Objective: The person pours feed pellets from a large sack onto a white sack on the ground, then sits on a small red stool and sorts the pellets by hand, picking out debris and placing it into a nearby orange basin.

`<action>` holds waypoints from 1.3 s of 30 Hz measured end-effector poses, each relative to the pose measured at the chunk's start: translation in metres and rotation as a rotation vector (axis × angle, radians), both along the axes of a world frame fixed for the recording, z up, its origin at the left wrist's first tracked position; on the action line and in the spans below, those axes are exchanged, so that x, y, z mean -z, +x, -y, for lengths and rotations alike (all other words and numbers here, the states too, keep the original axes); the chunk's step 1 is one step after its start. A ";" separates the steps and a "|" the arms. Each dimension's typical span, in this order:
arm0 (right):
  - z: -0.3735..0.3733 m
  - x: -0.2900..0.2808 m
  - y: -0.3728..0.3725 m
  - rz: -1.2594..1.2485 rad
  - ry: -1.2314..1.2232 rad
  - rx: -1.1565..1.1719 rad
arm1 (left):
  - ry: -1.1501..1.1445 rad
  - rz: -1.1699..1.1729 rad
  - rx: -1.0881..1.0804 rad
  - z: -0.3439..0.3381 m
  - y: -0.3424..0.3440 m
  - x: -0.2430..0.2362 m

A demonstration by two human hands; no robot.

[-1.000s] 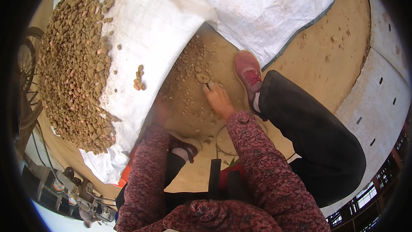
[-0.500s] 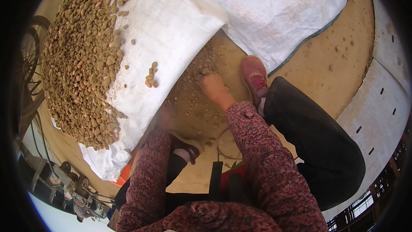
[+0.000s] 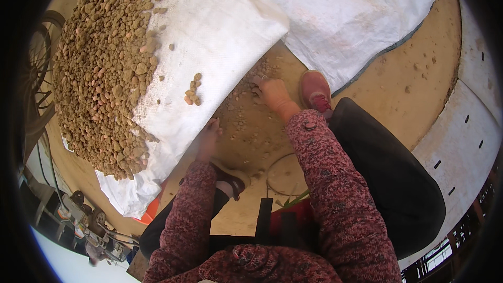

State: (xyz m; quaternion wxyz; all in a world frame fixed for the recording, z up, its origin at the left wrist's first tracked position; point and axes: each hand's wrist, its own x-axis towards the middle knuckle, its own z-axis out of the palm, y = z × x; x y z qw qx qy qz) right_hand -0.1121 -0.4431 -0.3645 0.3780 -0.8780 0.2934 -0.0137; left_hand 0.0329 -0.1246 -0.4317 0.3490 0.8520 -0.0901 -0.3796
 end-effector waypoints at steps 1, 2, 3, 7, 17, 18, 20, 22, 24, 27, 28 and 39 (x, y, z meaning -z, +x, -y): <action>0.000 0.000 -0.002 0.006 0.004 -0.001 | 0.007 0.046 0.027 0.000 -0.003 0.007; -0.002 0.000 -0.003 -0.011 0.013 -0.008 | 0.039 0.157 0.091 -0.001 -0.006 0.011; -0.004 0.000 -0.003 -0.039 0.018 -0.017 | 0.076 0.272 0.150 -0.001 -0.009 0.015; -0.017 0.000 0.002 -0.113 -0.102 -0.128 | 0.187 0.464 0.300 0.003 -0.016 0.011; -0.022 -0.003 0.018 0.161 -0.028 0.023 | 0.065 0.189 0.121 0.019 -0.005 -0.015; -0.023 -0.005 0.018 0.227 0.017 0.100 | 0.058 0.170 0.110 0.021 -0.004 -0.015; -0.024 -0.005 0.018 0.085 -0.066 0.014 | 0.047 0.141 0.094 0.023 -0.003 -0.016; -0.028 -0.001 0.020 0.013 -0.213 -0.009 | 0.038 0.108 0.078 0.025 -0.004 -0.016; -0.034 0.007 0.026 0.041 -0.320 0.011 | 0.029 0.081 0.061 0.026 -0.005 -0.017; -0.042 0.023 0.031 -0.001 -0.330 -0.029 | 0.015 0.062 0.032 0.027 -0.006 -0.021; -0.044 0.028 0.031 -0.034 -0.312 -0.065 | -0.075 0.063 0.032 0.027 -0.006 -0.024; -0.034 0.050 -0.005 -0.178 0.084 -0.030 | -0.104 -0.061 -0.125 0.065 -0.033 -0.029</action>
